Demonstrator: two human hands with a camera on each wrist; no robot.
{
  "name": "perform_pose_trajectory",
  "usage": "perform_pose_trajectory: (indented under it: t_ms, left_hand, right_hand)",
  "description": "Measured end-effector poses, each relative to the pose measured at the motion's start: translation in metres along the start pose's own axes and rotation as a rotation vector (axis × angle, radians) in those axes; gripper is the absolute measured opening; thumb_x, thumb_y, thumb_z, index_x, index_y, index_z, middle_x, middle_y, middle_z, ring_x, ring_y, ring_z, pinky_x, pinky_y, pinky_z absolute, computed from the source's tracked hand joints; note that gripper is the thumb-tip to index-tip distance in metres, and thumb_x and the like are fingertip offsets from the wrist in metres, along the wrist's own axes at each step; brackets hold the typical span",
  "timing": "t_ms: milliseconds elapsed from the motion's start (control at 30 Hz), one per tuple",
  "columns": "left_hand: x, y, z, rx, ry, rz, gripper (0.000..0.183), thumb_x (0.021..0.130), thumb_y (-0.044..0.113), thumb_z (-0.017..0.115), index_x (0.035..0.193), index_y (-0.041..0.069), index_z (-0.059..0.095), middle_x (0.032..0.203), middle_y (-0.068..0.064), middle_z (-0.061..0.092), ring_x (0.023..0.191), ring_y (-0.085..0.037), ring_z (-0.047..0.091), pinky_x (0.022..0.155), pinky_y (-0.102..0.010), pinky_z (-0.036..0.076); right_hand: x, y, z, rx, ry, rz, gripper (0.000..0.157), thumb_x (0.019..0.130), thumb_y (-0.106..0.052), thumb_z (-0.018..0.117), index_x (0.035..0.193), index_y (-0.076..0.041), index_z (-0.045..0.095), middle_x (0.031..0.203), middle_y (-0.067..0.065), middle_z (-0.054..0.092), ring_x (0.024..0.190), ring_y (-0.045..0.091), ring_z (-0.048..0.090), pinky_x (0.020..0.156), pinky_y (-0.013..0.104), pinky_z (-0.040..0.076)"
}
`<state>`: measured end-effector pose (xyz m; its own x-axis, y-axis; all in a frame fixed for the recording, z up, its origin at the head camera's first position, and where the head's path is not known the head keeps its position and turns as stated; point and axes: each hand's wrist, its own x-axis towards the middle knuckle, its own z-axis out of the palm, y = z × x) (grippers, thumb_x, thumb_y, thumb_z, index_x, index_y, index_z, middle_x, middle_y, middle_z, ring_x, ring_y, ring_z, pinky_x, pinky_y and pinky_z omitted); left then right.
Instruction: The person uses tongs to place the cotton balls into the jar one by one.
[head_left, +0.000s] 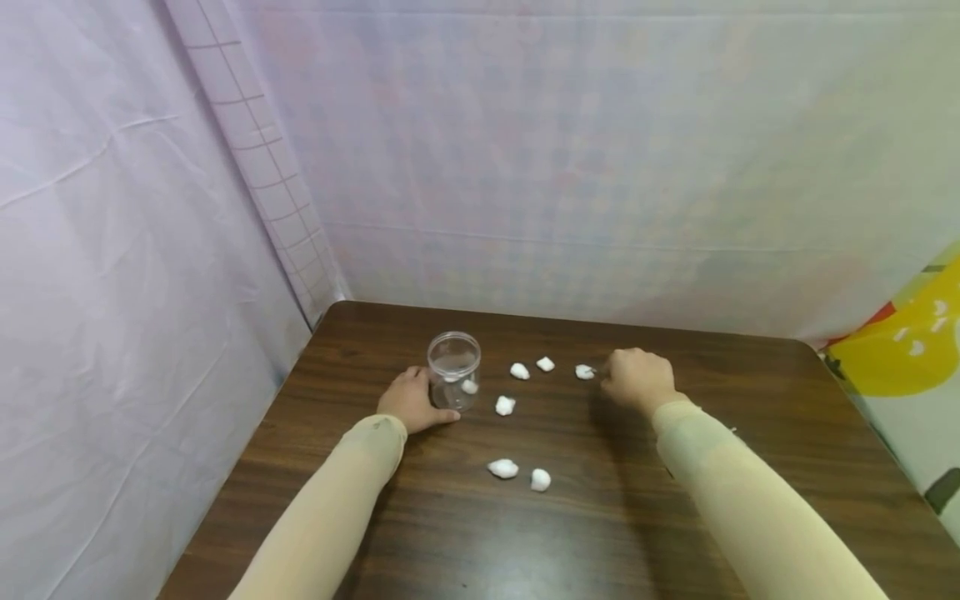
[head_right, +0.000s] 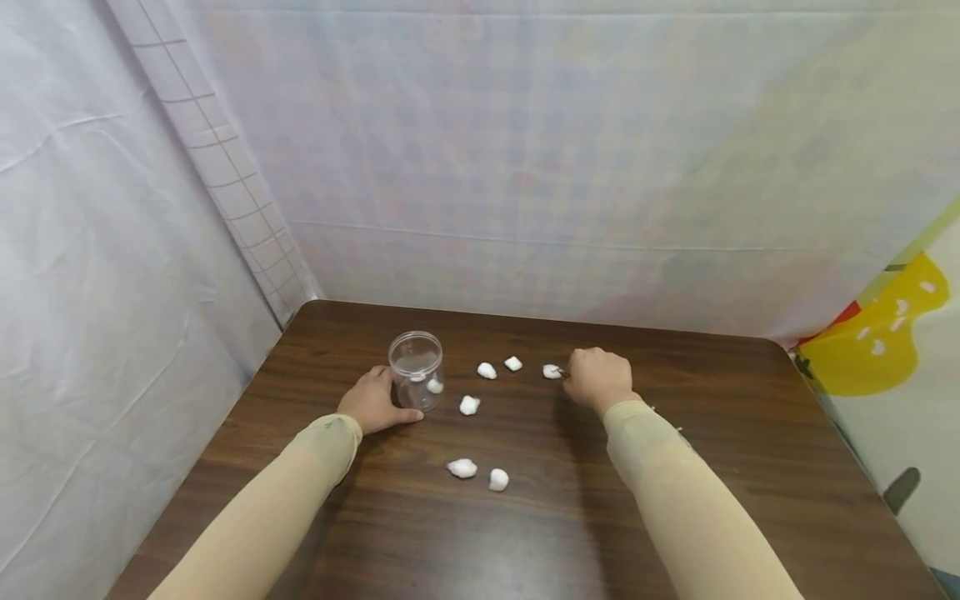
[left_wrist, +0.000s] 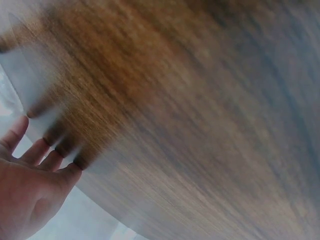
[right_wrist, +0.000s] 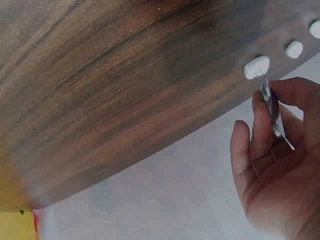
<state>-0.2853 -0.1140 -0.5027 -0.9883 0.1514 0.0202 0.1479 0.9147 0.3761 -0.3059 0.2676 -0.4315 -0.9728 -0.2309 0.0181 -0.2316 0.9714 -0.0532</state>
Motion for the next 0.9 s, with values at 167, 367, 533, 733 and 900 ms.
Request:
perform_pose_trajectory:
  t_ms: [167, 367, 533, 733, 900]
  left_hand:
    - [0.0001, -0.0005, 0.0014, 0.008, -0.002, -0.001, 0.096, 0.07, 0.064, 0.081, 0.139, 0.004, 0.051, 0.139, -0.015, 0.051, 0.128, -0.035, 0.049, 0.102, -0.052, 0.044]
    - [0.0004, -0.0009, 0.0024, 0.012, 0.009, 0.003, 0.096, 0.07, 0.065, 0.08, 0.138, 0.004, 0.052, 0.139, -0.015, 0.051, 0.128, -0.036, 0.049, 0.103, -0.051, 0.044]
    - [0.0013, -0.0018, 0.0023, 0.013, 0.013, 0.01, 0.095, 0.07, 0.065, 0.08, 0.138, 0.005, 0.052, 0.138, -0.015, 0.052, 0.127, -0.036, 0.05, 0.102, -0.051, 0.045]
    - [0.0019, -0.0015, 0.0023, 0.016, 0.013, 0.015, 0.097, 0.07, 0.067, 0.08, 0.139, 0.004, 0.051, 0.139, -0.016, 0.051, 0.128, -0.036, 0.049, 0.103, -0.05, 0.044]
    - [0.0013, -0.0016, 0.0019, 0.013, 0.008, 0.013, 0.096, 0.07, 0.066, 0.08, 0.138, 0.004, 0.052, 0.139, -0.016, 0.051, 0.127, -0.036, 0.049, 0.103, -0.05, 0.043]
  right_hand:
    - [-0.0008, -0.0003, 0.0023, -0.002, 0.004, -0.002, 0.016, 0.078, -0.017, 0.063, 0.062, -0.017, 0.06, 0.062, 0.002, 0.055, 0.057, 0.024, 0.05, 0.047, 0.047, 0.045]
    - [0.0004, -0.0004, 0.0021, -0.026, -0.023, 0.012, 0.011, 0.08, -0.016, 0.062, 0.069, -0.014, 0.065, 0.067, 0.003, 0.058, 0.058, 0.024, 0.051, 0.047, 0.046, 0.046]
    - [0.0013, -0.0003, 0.0031, -0.029, -0.017, 0.013, 0.011, 0.081, -0.015, 0.063, 0.071, -0.013, 0.067, 0.067, 0.003, 0.059, 0.057, 0.024, 0.052, 0.046, 0.044, 0.045]
    - [0.0018, 0.0026, 0.005, -0.031, 0.016, 0.021, 0.012, 0.08, -0.015, 0.062, 0.069, -0.014, 0.065, 0.065, 0.003, 0.058, 0.057, 0.025, 0.052, 0.046, 0.045, 0.045]
    - [0.0024, 0.0054, 0.0059, -0.032, 0.035, 0.022, 0.01, 0.079, -0.016, 0.063, 0.069, -0.015, 0.066, 0.066, 0.003, 0.058, 0.057, 0.025, 0.052, 0.046, 0.045, 0.045]
